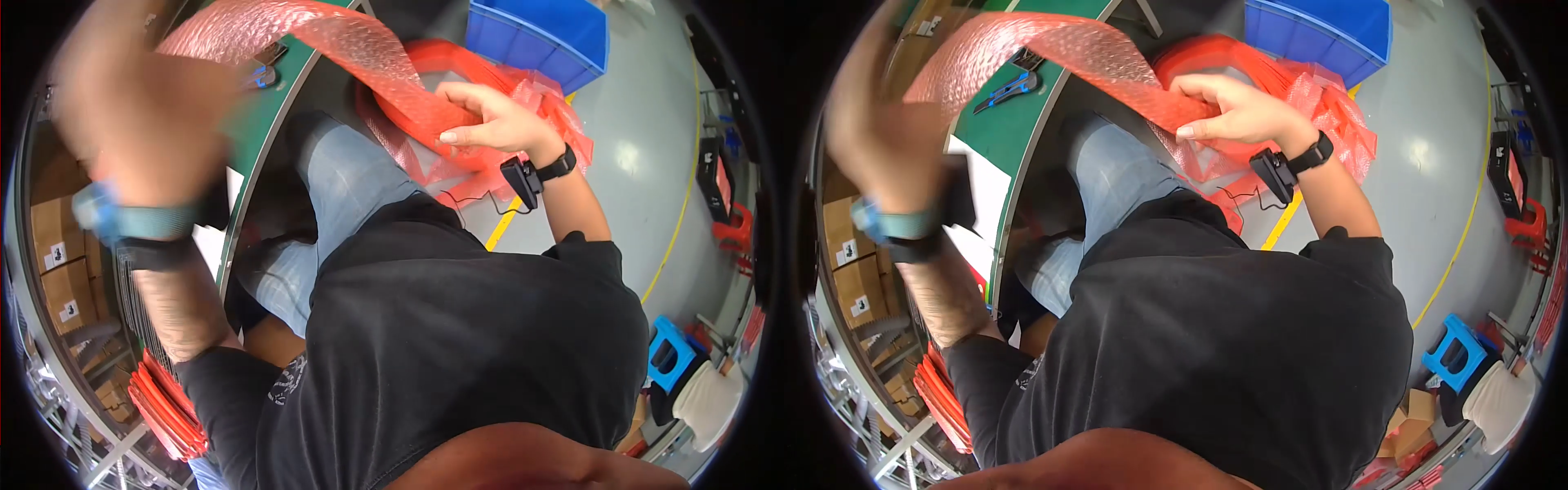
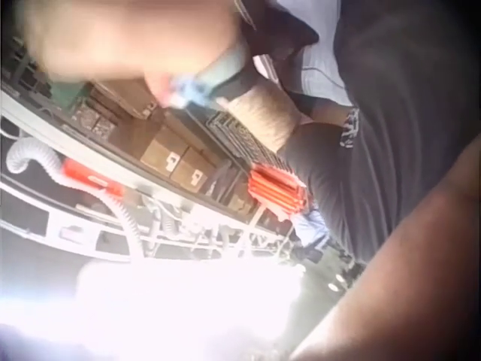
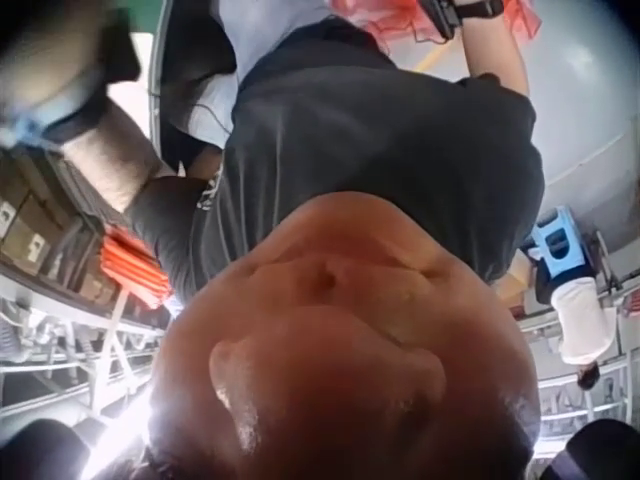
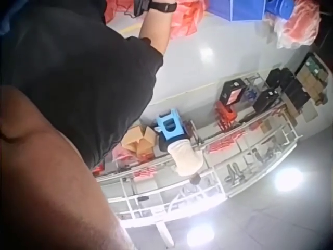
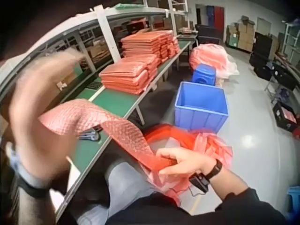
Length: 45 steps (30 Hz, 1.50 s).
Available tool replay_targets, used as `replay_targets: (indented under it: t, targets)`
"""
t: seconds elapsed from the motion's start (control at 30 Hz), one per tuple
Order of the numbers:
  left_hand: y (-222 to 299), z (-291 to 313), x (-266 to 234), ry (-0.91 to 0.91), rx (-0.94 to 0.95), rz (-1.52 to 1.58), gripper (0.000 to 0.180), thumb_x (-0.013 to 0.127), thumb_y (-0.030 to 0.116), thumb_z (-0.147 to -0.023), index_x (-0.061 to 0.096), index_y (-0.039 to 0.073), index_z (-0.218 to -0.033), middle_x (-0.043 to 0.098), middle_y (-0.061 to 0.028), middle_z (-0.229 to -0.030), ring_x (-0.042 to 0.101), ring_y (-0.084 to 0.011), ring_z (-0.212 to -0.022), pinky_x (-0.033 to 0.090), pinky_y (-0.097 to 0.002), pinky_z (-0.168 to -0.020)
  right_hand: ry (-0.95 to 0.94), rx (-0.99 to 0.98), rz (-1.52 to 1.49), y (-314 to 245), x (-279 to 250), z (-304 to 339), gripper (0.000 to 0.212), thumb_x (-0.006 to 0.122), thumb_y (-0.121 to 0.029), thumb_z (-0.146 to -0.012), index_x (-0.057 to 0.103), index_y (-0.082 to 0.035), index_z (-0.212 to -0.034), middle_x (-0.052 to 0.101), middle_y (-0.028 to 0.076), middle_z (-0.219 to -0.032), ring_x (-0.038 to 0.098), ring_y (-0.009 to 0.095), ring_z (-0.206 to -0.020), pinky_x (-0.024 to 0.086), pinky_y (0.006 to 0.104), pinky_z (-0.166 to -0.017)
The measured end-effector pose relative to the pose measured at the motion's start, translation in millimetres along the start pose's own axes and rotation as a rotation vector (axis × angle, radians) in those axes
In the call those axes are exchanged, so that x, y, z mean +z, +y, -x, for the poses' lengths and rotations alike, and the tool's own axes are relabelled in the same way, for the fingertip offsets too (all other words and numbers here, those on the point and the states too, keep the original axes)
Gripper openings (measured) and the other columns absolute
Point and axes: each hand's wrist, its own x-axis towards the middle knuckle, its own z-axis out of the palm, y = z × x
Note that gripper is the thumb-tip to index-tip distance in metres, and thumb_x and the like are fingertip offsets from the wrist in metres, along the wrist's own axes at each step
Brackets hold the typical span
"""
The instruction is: The person picks up a circuit board from a stack, wraps it in bubble wrap, and secures the wrap with tape before placing it on a new stack.
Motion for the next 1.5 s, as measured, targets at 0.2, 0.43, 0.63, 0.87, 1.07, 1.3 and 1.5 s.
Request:
replay_targets:
  t: [0.2,0.43,0.63,0.87,1.07,1.3,1.5]
  targets:
    - [30.5,48.1,81.8,-0.682,-0.164,0.13,0.035,0.077,0.014,-0.069,0.07,0.004,-0.102,0.07,-0.0137,-0.084,0.069,-0.0355,-0.083,0.054,-0.0447,-0.081,-0.042,-0.229,0.068,-49.1,-31.7,-13.3,0.028,0.075,-0.002,-0.084,0.055,-0.005,-0.102,0.057,-0.002,-0.094,0.057,0.009,-0.082,0.049,0.0274,-0.073]
    - [-11.0,33.0,39.9,-0.987,-0.687,0.886,0.029,0.068,0.005,-0.071,0.069,0.0,-0.1,0.071,-0.0181,-0.088,0.068,-0.0373,-0.085,0.055,-0.0395,-0.078,-0.1,-0.235,-0.254,-96.1,-61.2,-18.6,0.036,0.083,0.003,-0.072,0.053,-0.009,-0.089,0.064,0.005,-0.097,0.061,0.015,-0.09,0.047,0.0265,-0.076]
    - [-53.6,46.0,-15.3,-0.864,-0.236,0.048,0.027,0.063,0.002,-0.072,0.069,0.001,-0.098,0.07,-0.0149,-0.091,0.066,-0.0363,-0.087,0.054,-0.0424,-0.077,-0.204,-0.466,0.109,-143.7,-81.0,-32.9,0.053,0.084,0.004,-0.069,0.033,-0.013,-0.065,0.051,0.0,-0.067,0.049,0.012,-0.065,0.037,0.0277,-0.061]
    - [-89.0,55.2,-94.3,-0.719,-0.322,-0.506,0.031,0.062,0.002,-0.07,0.07,0.005,-0.1,0.067,-0.0106,-0.099,0.063,-0.0346,-0.098,0.052,-0.0443,-0.081,0.048,-0.454,0.673,-177.4,-117.4,-15.0,0.045,0.076,0.001,-0.079,0.033,-0.009,-0.068,0.039,-0.002,-0.07,0.037,0.01,-0.064,0.032,0.0281,-0.056]
    - [-100.7,78.4,-104.9,-0.425,-0.432,-0.147,0.04,0.06,-0.006,-0.074,0.067,0.008,-0.111,0.069,-0.0109,-0.101,0.066,-0.0307,-0.097,0.054,-0.0387,-0.08,0.296,-0.385,0.769,-148.9,-148.5,-0.5,0.053,0.074,0.002,-0.075,0.024,-0.009,-0.064,0.029,-0.001,-0.063,0.027,0.011,-0.058,0.023,0.0295,-0.053]
    - [-143.3,116.1,-160.6,-0.492,-0.933,0.428,0.048,0.054,-0.015,-0.076,0.062,0.006,-0.119,0.069,-0.0093,-0.091,0.07,-0.018,-0.086,0.054,-0.0278,-0.071,0.381,-0.398,0.232,-129.9,-213.7,25.0,0.046,0.074,-0.005,-0.08,0.032,-0.012,-0.062,0.04,-0.005,-0.065,0.035,0.006,-0.059,0.025,0.0267,-0.054]
    - [-129.6,127.7,-153.2,-0.677,-1.427,1.356,0.035,0.061,-0.005,-0.08,0.061,-0.004,-0.115,0.068,-0.0096,-0.089,0.068,-0.0156,-0.071,0.052,-0.0249,-0.063,0.387,0.083,0.321,-71.1,-269.7,-3.1,0.033,0.074,-0.008,-0.081,0.046,-0.014,-0.065,0.046,-0.007,-0.066,0.041,0.004,-0.06,0.032,0.024,-0.055]
